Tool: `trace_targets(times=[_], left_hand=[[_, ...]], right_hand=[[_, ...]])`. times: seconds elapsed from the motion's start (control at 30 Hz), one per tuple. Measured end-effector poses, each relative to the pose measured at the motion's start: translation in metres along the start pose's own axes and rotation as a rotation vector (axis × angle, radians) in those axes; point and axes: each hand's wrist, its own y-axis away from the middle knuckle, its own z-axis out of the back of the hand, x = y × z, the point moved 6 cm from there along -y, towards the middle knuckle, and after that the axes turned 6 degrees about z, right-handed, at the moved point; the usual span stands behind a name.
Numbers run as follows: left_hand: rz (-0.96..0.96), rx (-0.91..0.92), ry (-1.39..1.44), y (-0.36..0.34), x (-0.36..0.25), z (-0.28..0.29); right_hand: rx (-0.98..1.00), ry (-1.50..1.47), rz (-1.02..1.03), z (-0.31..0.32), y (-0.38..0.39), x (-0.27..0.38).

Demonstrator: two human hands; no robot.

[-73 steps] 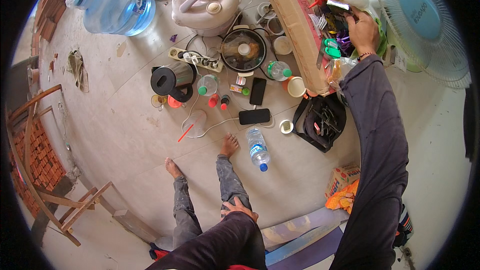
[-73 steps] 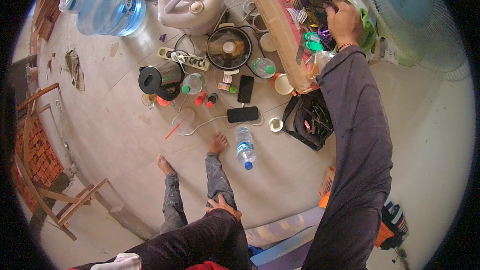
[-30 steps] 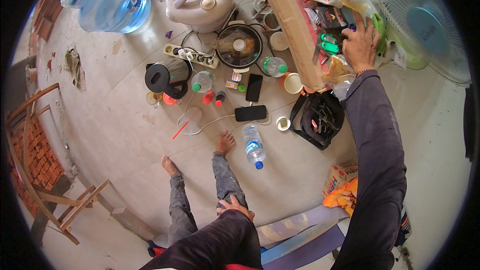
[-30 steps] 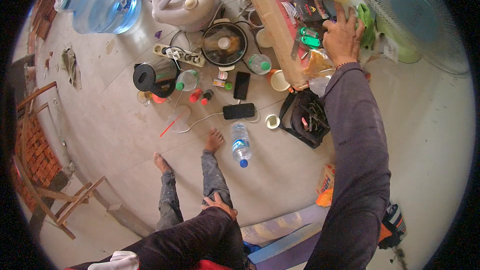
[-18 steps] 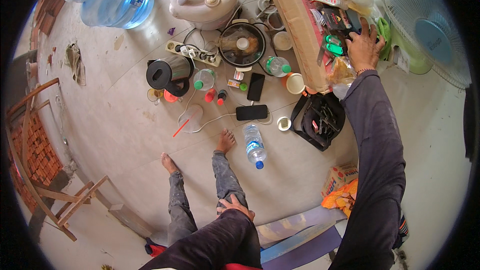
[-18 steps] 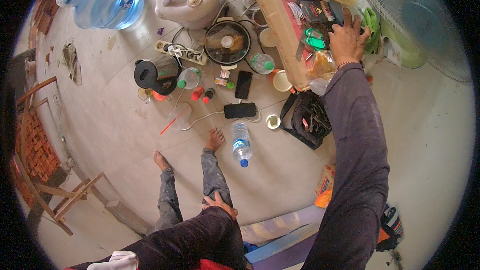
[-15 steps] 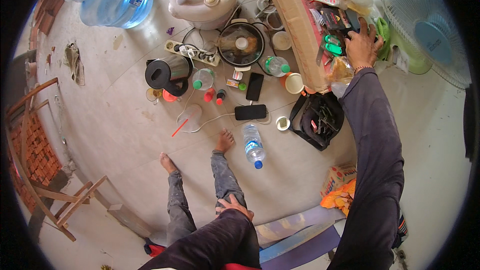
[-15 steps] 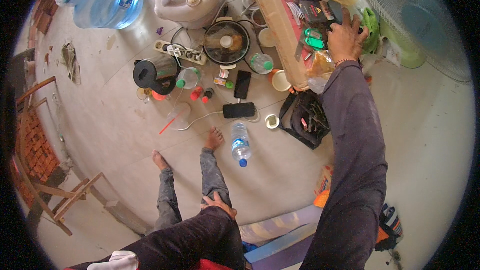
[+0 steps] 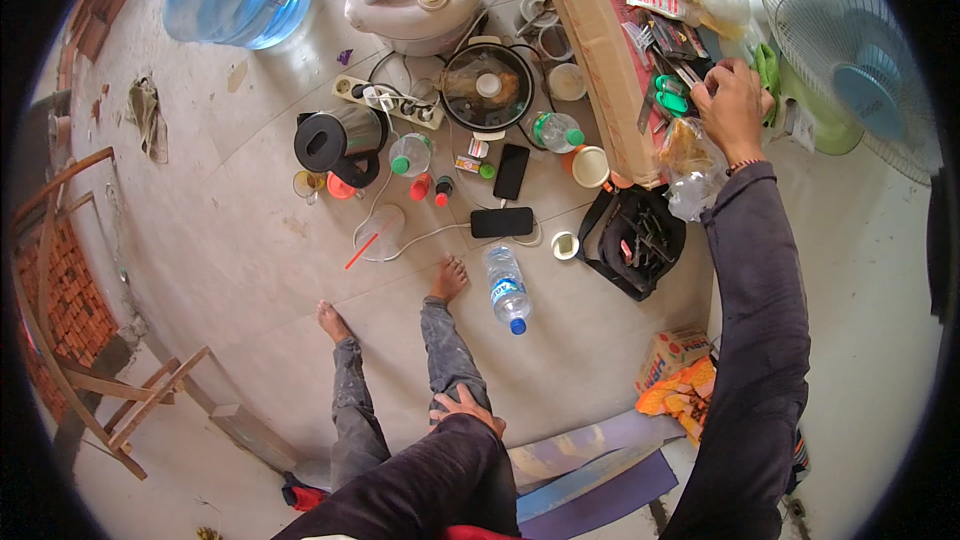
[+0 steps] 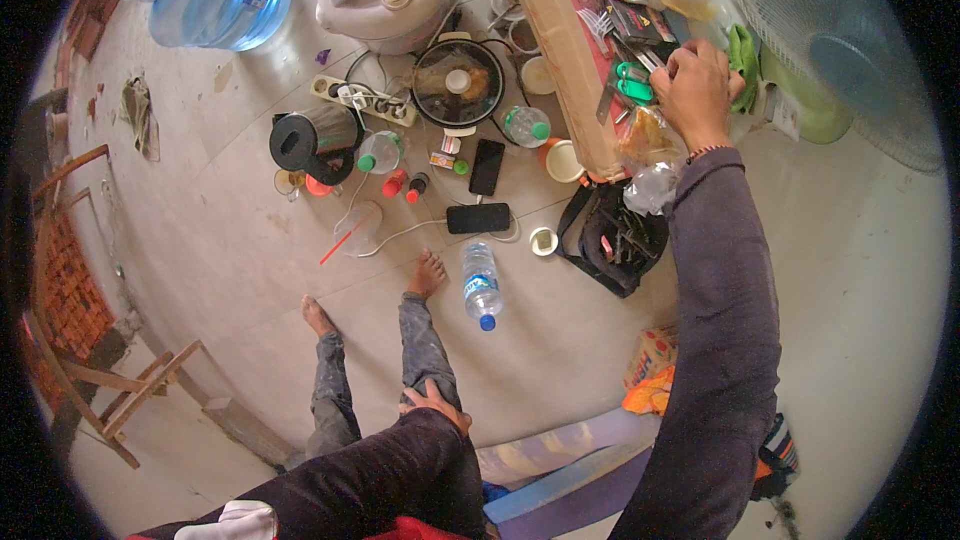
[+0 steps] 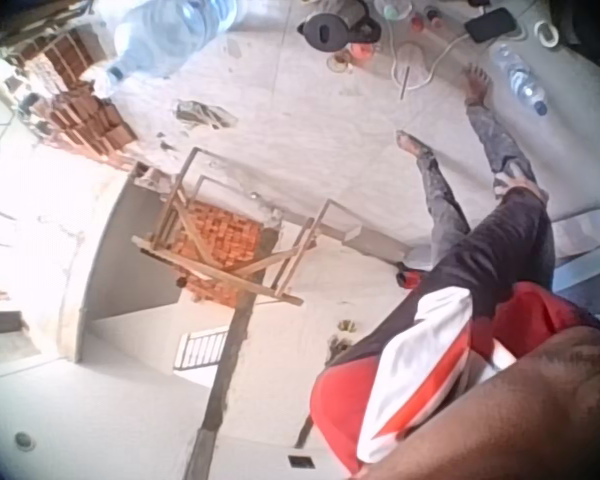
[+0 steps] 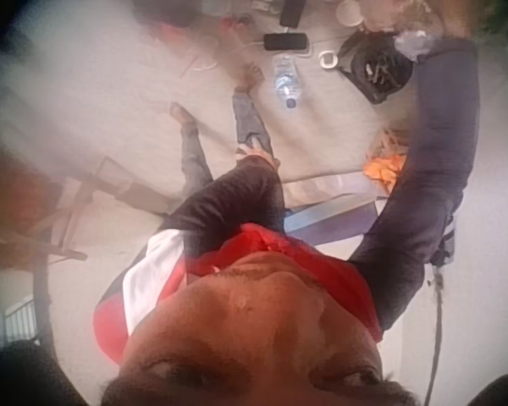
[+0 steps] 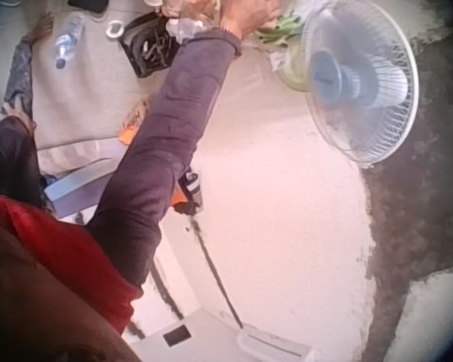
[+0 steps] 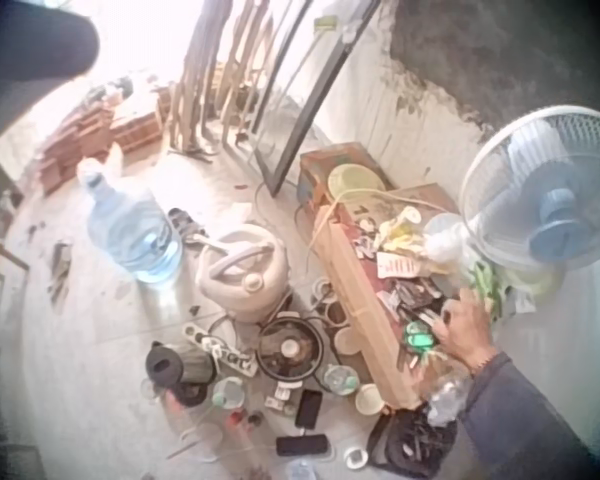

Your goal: The person prepares a small handheld blade and uses it to scrape and shape wet concrete along the base of a brick wall.

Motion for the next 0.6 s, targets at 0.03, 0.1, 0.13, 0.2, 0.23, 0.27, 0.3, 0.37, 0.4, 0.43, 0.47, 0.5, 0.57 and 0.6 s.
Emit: trace_targets(times=[0.03,0.1,0.13,0.2,0.23,0.27,0.3,0.37,0.4,0.43,0.47,0.5,0.57,0.6], left_hand=[[-0.002,-0.003,0.000,0.001,0.001,0.002],[-0.005,-0.006,-0.003,0.000,0.002,0.002],[-0.006,-0.006,-0.006,-0.003,0.002,-0.001],[-0.007,-0.007,-0.016,-0.004,0.003,-0.001],[0.000,-0.006,-0.020,-0.001,0.003,0.002],[0.005,-0.005,-0.024,0.000,0.005,0.003],[0.000,0.005,-0.032,-0.001,0.006,0.002],[-0.022,0.020,-0.062,0.000,0.008,0.001],[-0.052,-0.051,-0.021,0.004,0.008,0.004],[-0.076,-0.124,0.021,0.008,0.010,0.006],[-0.099,-0.198,0.064,0.012,0.011,0.010],[-0.307,-0.213,0.249,0.004,0.002,0.011],[-0.721,-0.237,0.624,-0.010,-0.011,0.019],[-0.790,-0.052,0.886,-0.002,-0.024,0.038]], right_hand=[[0.041,-0.045,-0.022,0.003,0.002,-0.001],[0.065,-0.113,-0.020,0.011,0.008,0.001],[0.048,-0.137,0.004,0.017,0.013,0.002],[0.037,-0.149,0.019,0.037,0.026,0.009],[0.019,-0.176,0.019,0.047,0.031,0.014],[0.000,-0.203,0.018,0.056,0.036,0.020],[-0.021,-0.230,0.019,0.066,0.041,0.026],[-0.059,-0.246,0.018,0.089,0.057,0.037],[-0.060,-0.264,0.005,0.097,0.067,0.045],[-0.063,-0.287,-0.009,0.104,0.077,0.054],[-0.065,-0.364,-0.026,0.107,0.089,0.068],[-0.065,-0.434,-0.049,0.108,0.106,0.085],[0.054,-0.606,-0.154,0.103,0.143,0.119],[0.005,-0.666,-0.117,0.101,0.162,0.138]])
